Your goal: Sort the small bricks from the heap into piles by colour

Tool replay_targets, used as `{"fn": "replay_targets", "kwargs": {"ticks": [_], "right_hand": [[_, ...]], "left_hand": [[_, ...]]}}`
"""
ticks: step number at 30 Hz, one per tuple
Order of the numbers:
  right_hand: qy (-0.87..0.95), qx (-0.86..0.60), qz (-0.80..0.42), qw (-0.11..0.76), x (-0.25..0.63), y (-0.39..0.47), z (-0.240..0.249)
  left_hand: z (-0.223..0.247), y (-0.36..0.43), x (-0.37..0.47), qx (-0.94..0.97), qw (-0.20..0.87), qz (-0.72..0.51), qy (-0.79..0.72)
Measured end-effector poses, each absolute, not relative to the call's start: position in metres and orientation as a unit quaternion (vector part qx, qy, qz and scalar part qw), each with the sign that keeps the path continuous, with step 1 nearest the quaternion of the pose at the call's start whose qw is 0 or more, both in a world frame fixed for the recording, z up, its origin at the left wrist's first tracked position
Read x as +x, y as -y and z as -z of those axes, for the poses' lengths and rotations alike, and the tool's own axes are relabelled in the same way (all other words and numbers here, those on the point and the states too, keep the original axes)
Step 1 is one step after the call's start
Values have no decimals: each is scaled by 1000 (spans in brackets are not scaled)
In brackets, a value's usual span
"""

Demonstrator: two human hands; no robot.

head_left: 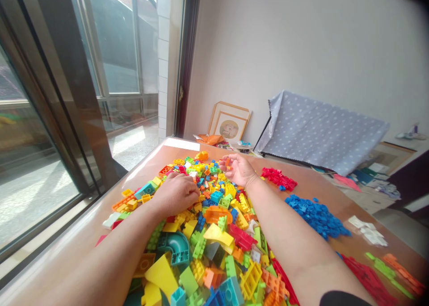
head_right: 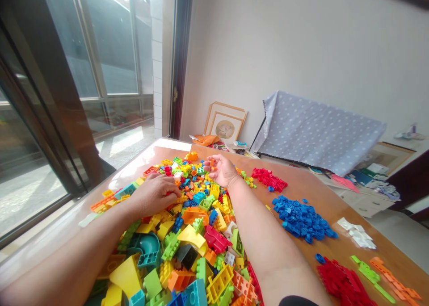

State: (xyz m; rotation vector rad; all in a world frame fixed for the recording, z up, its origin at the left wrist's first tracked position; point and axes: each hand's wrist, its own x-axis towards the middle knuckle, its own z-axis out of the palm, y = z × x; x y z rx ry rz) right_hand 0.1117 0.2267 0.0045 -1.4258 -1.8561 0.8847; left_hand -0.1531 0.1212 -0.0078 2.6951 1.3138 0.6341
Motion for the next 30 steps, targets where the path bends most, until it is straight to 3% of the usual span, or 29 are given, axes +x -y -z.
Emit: {"fn": "replay_targets", "kwargs": {"ticks": [13,30], "right_hand": [[743,-657,-112,61,58,-238,15],[819,-557,-133,-11,44,-222,15]], "left_hand": [[8,-122,-153,880,41,-205,-427],[10,-123,-153,878,40,-207,-430]]}}
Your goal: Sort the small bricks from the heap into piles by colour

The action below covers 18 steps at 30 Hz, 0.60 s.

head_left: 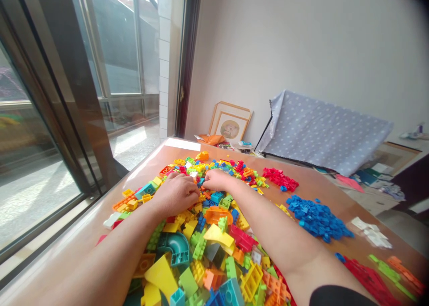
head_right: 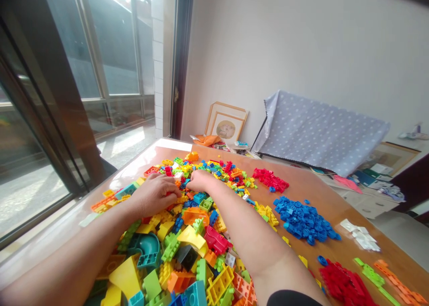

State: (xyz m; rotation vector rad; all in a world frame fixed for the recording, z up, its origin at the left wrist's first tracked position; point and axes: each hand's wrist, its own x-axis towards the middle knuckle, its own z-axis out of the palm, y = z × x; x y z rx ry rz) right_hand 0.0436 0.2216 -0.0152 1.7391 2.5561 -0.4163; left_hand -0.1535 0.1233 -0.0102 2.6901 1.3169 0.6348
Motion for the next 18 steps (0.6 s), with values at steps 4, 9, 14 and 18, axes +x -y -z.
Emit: {"fn": "replay_targets", "kwargs": {"ticks": [4,9,14,18], "right_hand": [[-825,552,125,-10,41,-218,16],[-822,547,156,-34,50,-219,16],[-823,539,176,-50,54,-218,10],[-827,531,180,-45,47,-213,8]], "left_hand": [[11,-123,-154,877,39,-204,-434],[11,-124,-154,877,35,-202,-435],[10,-124,-153,877,33,-201,-435],[10,-124,-153,880,36,-202,-429]]}}
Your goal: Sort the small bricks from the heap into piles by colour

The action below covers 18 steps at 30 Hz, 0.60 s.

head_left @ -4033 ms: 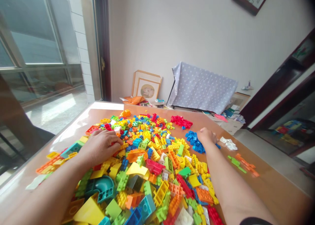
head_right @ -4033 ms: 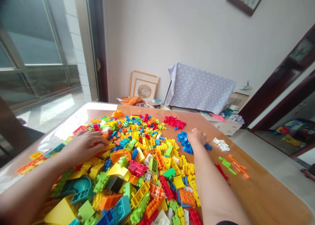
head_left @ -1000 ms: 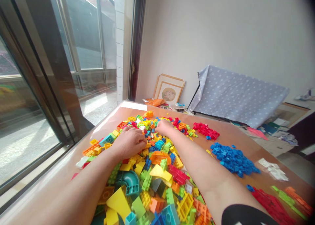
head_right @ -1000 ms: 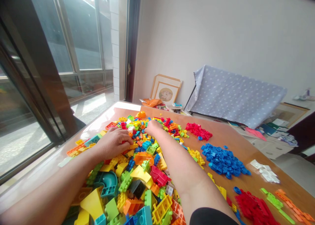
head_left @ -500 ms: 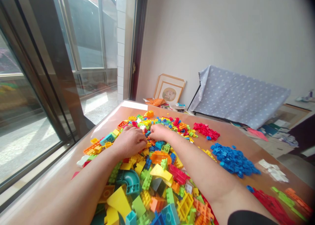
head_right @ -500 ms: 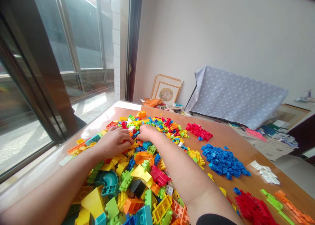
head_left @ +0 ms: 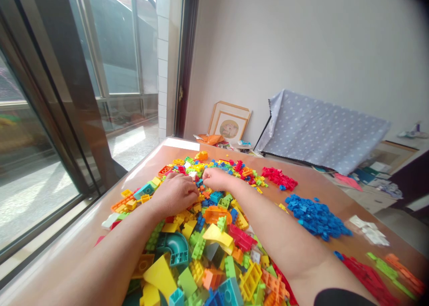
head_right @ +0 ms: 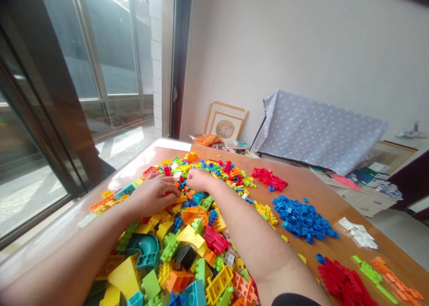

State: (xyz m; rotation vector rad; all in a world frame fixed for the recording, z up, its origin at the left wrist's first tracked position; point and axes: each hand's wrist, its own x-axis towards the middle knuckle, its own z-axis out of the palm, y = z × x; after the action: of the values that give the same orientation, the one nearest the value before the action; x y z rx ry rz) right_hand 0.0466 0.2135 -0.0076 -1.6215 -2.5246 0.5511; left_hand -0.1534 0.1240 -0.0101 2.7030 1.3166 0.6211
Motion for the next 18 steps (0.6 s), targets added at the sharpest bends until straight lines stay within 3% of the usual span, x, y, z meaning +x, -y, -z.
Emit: {"fn": "replay_targets", "kwargs": {"ticks": [8,15,18], "right_hand": [[817,-534,-214,50,33,-206,14],[765,-517,-342,175,69,-207,5],[723,-453,-462,243,88,-205,-5]], "left_hand": [[9,-125,-156,880,55,-204,-426],[8,-125,-156,880,55,-202,-427],[9,-125,-156,880,59,-205,-424]]}}
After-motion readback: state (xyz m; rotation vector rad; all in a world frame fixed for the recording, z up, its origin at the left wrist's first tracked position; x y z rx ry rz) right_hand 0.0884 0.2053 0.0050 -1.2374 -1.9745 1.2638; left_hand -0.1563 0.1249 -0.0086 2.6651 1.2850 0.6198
